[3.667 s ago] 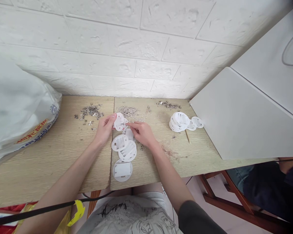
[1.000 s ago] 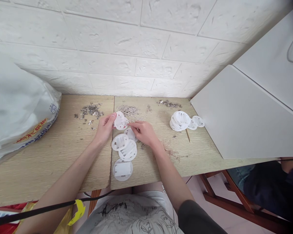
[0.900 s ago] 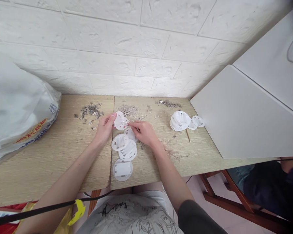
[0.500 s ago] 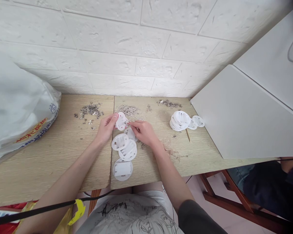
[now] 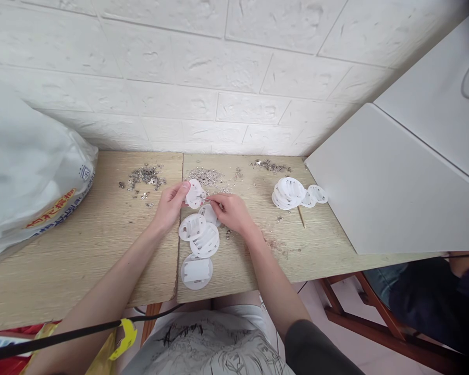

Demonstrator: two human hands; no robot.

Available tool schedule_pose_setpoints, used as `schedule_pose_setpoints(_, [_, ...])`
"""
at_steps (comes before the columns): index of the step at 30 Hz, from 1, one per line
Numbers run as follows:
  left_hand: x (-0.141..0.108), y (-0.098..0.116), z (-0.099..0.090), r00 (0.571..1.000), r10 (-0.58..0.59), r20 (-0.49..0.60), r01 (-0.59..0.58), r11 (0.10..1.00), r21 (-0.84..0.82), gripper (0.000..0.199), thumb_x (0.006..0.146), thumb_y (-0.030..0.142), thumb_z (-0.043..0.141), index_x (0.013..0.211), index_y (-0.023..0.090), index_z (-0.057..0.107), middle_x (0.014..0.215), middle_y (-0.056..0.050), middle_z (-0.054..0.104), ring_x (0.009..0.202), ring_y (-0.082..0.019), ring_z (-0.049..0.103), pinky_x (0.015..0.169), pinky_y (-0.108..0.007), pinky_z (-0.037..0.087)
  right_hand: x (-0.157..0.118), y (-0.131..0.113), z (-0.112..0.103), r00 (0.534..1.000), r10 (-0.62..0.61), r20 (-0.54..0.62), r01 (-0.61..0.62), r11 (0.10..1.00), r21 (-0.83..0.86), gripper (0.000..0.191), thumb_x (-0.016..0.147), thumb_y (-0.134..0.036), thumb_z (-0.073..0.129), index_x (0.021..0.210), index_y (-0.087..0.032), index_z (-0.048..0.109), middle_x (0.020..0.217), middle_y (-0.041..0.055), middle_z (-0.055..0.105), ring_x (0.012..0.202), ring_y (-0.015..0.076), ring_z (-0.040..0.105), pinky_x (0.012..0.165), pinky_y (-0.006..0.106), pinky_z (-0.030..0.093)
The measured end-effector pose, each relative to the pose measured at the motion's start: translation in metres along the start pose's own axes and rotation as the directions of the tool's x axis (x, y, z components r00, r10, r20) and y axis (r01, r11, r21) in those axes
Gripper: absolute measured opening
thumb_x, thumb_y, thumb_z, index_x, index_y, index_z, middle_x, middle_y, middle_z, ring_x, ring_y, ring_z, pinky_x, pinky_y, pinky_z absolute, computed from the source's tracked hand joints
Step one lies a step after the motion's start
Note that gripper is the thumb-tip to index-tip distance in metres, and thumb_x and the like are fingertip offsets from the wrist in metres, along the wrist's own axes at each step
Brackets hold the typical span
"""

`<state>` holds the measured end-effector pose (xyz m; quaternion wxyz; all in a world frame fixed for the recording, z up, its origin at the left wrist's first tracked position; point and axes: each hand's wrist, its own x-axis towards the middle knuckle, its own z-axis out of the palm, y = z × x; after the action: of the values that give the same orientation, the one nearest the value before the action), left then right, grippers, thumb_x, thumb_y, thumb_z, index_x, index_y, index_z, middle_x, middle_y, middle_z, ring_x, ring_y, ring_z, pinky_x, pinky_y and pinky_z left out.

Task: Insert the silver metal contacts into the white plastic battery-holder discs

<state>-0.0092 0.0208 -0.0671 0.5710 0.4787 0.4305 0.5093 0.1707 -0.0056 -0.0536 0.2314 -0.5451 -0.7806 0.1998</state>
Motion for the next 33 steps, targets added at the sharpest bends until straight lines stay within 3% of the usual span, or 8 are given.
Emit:
schedule_pose_setpoints(13, [0.0008,-0.0048,-0.0004,0.999,0.011,0.041,-0.011,1.0,0.015,0.041,0.079,0.055,0.063,0.088,0.017,0.071,0.081,-0.005,0.068,0.072,-0.019,0.062,0.064,-0.028,0.051,0.0001,-0.0006,0.0009,1.0,-0.012,0.003,0.012,1.0,0.004,0.03,0.093,-0.02,0.045,0.109,-0.023,0.071,0.106,0.0032,0.073,0.095,0.0178,0.065,0.078,0.027,0.045])
schedule_pose_setpoints(20, [0.0,-0.0039,0.0006,0.999,-0.005,0.049,0.006,1.0,-0.006,0.042,0.077,0.056,0.064,0.088,0.016,0.07,0.081,-0.005,0.067,0.073,-0.019,0.062,0.065,-0.028,0.053,-0.0006,-0.0008,0.0014,0.999,-0.047,-0.006,0.047,0.999,0.008,0.028,0.093,-0.022,0.046,0.104,-0.021,0.071,0.097,0.003,0.073,0.082,0.0157,0.063,0.07,0.025,0.04])
schedule_pose_setpoints(24, [0.0004,-0.0049,0.0001,0.999,-0.014,0.037,0.014,1.0,-0.001,0.044,0.078,0.057,0.064,0.091,0.015,0.07,0.081,-0.006,0.067,0.073,-0.019,0.062,0.065,-0.028,0.053,-0.0013,0.0,0.0002,0.998,-0.05,-0.034,0.051,0.998,0.038,0.022,0.09,-0.026,0.05,0.088,-0.019,0.071,0.082,0.0019,0.071,0.07,0.013,0.057,0.065,0.024,0.037])
schedule_pose_setpoints(29, [0.0003,-0.0051,-0.0002,0.999,-0.019,0.04,0.019,1.0,0.008,0.044,0.078,0.056,0.063,0.095,0.016,0.07,0.086,-0.007,0.068,0.076,-0.019,0.063,0.065,-0.028,0.053,0.0019,-0.0009,0.004,0.986,0.069,-0.151,-0.035,0.975,0.222,0.021,0.087,-0.03,0.055,0.075,-0.017,0.066,0.068,-0.0002,0.063,0.059,0.0101,0.047,0.059,0.023,0.034])
schedule_pose_setpoints(33, [-0.0021,-0.0034,0.0014,0.998,-0.014,0.056,0.014,1.0,0.006,0.042,0.081,0.056,0.061,0.093,0.016,0.069,0.085,-0.006,0.068,0.076,-0.02,0.064,0.065,-0.029,0.054,0.0054,-0.0022,0.01,0.953,0.251,-0.172,-0.134,0.854,0.504,0.017,0.081,-0.032,0.058,0.08,-0.016,0.065,0.073,0.0,0.063,0.057,0.009,0.045,0.057,0.023,0.037])
